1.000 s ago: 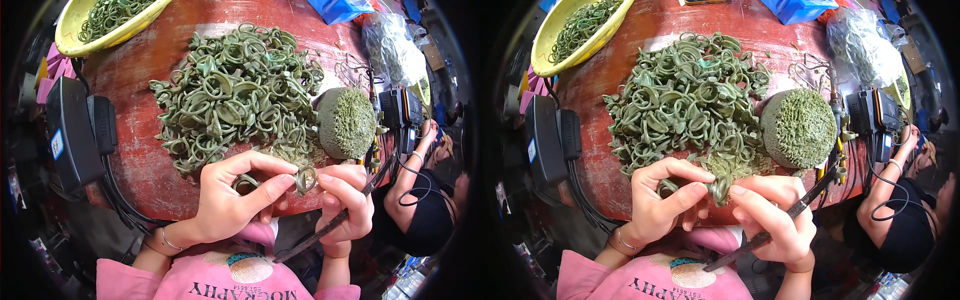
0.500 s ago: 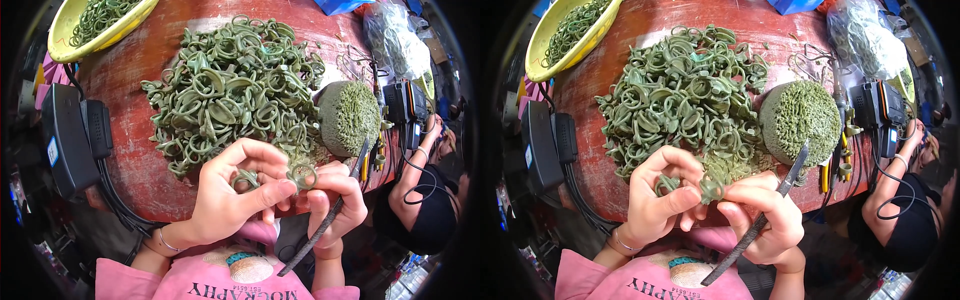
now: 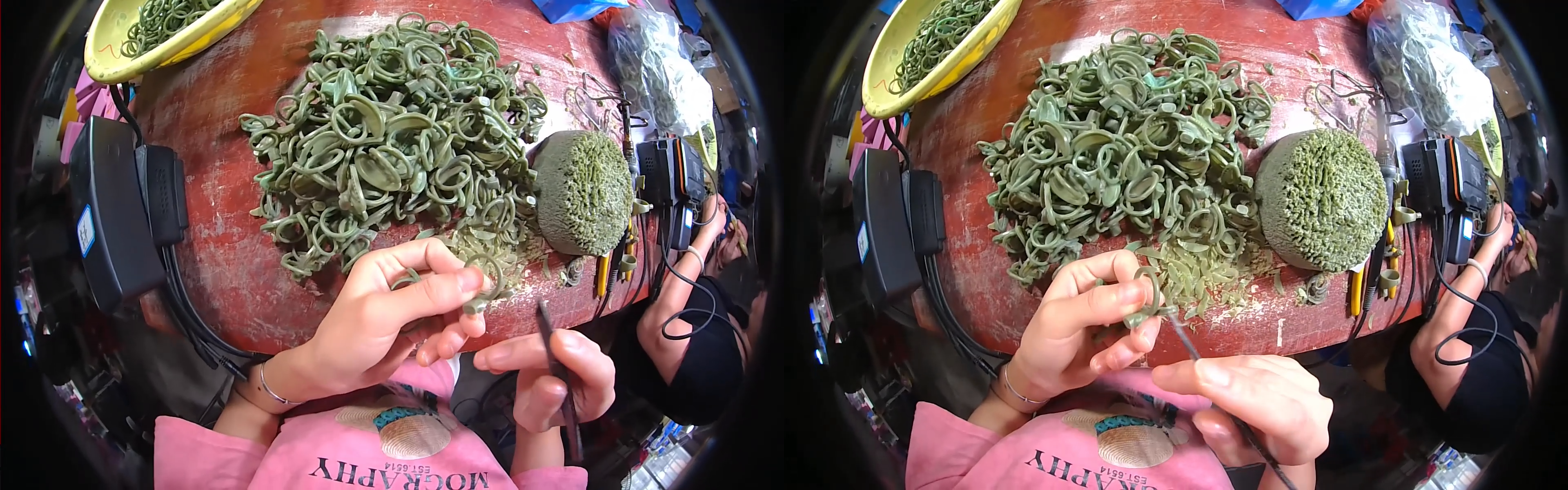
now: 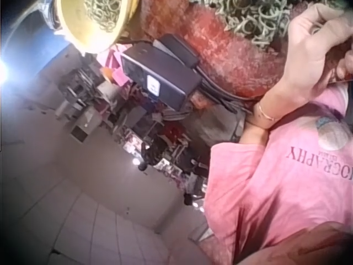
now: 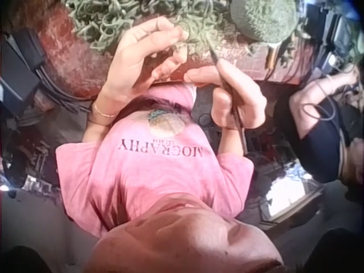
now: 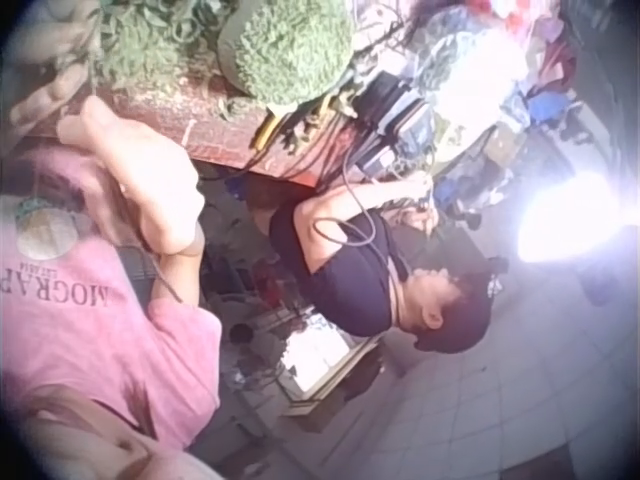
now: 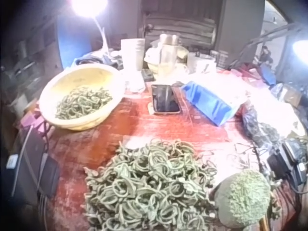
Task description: Refining and trimming green wax components using a carving tool and a heated pen.
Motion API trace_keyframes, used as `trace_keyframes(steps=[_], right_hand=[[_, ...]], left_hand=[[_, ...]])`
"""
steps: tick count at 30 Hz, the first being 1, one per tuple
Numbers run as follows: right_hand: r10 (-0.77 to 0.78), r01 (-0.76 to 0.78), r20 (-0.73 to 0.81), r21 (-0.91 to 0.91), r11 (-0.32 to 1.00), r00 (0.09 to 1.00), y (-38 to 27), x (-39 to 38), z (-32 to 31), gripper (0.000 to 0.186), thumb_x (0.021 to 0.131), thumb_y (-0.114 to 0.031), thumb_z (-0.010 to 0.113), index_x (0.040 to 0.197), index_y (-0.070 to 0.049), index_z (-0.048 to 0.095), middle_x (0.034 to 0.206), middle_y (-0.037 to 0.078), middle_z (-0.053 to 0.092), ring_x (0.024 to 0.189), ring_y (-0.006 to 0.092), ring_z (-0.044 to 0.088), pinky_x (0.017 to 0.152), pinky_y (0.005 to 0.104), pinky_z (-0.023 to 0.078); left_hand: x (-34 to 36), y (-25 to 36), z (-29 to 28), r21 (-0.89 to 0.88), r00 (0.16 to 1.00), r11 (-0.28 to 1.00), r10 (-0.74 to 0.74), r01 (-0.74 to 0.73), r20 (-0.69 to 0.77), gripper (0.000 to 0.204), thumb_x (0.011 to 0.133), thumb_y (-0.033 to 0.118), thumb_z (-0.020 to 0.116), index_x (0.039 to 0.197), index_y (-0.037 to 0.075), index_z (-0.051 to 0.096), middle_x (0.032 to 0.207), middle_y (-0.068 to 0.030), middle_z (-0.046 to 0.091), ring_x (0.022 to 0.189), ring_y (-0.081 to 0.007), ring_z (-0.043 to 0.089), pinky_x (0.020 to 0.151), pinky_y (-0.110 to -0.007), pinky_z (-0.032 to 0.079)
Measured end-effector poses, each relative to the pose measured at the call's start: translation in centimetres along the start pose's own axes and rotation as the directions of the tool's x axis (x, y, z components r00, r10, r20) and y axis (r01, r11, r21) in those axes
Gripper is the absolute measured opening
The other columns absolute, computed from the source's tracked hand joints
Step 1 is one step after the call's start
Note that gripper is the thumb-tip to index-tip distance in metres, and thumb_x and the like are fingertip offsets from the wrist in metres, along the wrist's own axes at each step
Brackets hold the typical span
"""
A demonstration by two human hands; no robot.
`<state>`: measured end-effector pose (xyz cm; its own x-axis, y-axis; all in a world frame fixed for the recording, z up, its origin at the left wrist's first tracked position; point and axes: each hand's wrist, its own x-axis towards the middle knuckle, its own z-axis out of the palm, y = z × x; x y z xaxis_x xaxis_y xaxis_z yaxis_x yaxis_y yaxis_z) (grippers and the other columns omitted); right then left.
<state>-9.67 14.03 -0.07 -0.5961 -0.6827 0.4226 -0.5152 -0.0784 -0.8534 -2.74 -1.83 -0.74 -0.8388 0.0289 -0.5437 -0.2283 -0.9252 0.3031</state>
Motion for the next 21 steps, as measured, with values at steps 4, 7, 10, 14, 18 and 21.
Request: trace_keyframes(steps=[4, 7, 10, 14, 18, 21], right_hand=[[0.021, -0.021, 0.037, -0.012, 1.000, 0.999, 0.31, 0.46, 0.20, 0.030, 0.091, -0.026, 0.048, 0.104, 0.001, 0.046, 0.057, 0.012, 0.062, 0.045, 0.0175, 0.060, 0.042, 0.0240, 0.046], [0.141, -0.136, -0.005, 0.218, 0.966, 0.990, 0.12, 0.73, 0.14, 0.020, 0.077, -0.004, 0.065, 0.094, 0.005, 0.061, 0.073, 0.015, 0.067, 0.062, 0.0233, 0.066, 0.055, 0.0302, 0.054], [0.156, -0.155, 0.008, 0.188, 0.970, 0.988, 0.17, 0.95, 0.07, 0.022, 0.077, -0.003, 0.065, 0.096, 0.005, 0.061, 0.074, 0.014, 0.067, 0.061, 0.0231, 0.066, 0.055, 0.0301, 0.054], [0.117, -0.119, 0.036, 0.074, 0.990, 0.993, 0.13, 1.01, 0.02, 0.022, 0.080, -0.008, 0.061, 0.098, 0.004, 0.058, 0.067, 0.015, 0.065, 0.055, 0.0208, 0.063, 0.050, 0.0276, 0.051], [0.069, -0.077, -0.079, -0.107, 0.991, 0.995, -0.53, 0.64, -0.15, 0.023, 0.080, -0.008, 0.059, 0.101, 0.003, 0.057, 0.067, 0.016, 0.064, 0.056, 0.0207, 0.063, 0.050, 0.0271, 0.051], [0.053, -0.060, -0.125, -0.058, 0.996, 0.991, -0.52, 0.56, -0.65, 0.028, 0.076, -0.004, 0.065, 0.102, 0.005, 0.058, 0.074, 0.017, 0.066, 0.060, 0.0230, 0.065, 0.054, 0.0290, 0.053]], left_hand=[[0.11, -0.13, 0.08, 0.019, 0.999, 1.000, 0.002, -0.001, -0.048, 0.012, 0.087, 0.009, 0.053, 0.078, 0.004, 0.049, 0.070, -0.0068, 0.056, 0.047, -0.0071, 0.048, 0.033, -0.018, 0.028], [0.16, -0.15, -0.09, 0.016, 1.000, 1.000, 0.003, -0.003, -0.005, 0.012, 0.087, 0.009, 0.054, 0.078, 0.003, 0.049, 0.072, -0.0057, 0.056, 0.050, -0.0063, 0.051, 0.034, -0.016, 0.031], [0.12, -0.08, -0.49, -0.046, 0.996, 0.999, 0.015, -0.010, 0.090, 0.012, 0.088, 0.010, 0.054, 0.079, 0.003, 0.050, 0.072, -0.0060, 0.057, 0.049, -0.0061, 0.051, 0.035, -0.015, 0.032], [0.15, -0.19, -0.80, -0.054, 0.994, 0.999, 0.008, -0.002, 0.106, 0.013, 0.089, 0.013, 0.055, 0.089, -0.001, 0.054, 0.073, -0.0116, 0.061, 0.051, -0.0109, 0.051, 0.042, -0.020, 0.036], [0.03, -0.33, -0.46, 0.012, 0.999, 1.000, 0.020, -0.020, 0.033, 0.012, 0.088, 0.012, 0.054, 0.085, 0.000, 0.053, 0.068, -0.0104, 0.059, 0.044, -0.0088, 0.048, 0.037, -0.018, 0.032], [-0.14, -0.27, -0.18, 0.057, 1.000, 0.998, 0.025, -0.025, -0.011, 0.013, 0.088, 0.012, 0.055, 0.082, 0.000, 0.053, 0.065, -0.0095, 0.057, 0.041, -0.0081, 0.047, 0.034, -0.017, 0.031]])
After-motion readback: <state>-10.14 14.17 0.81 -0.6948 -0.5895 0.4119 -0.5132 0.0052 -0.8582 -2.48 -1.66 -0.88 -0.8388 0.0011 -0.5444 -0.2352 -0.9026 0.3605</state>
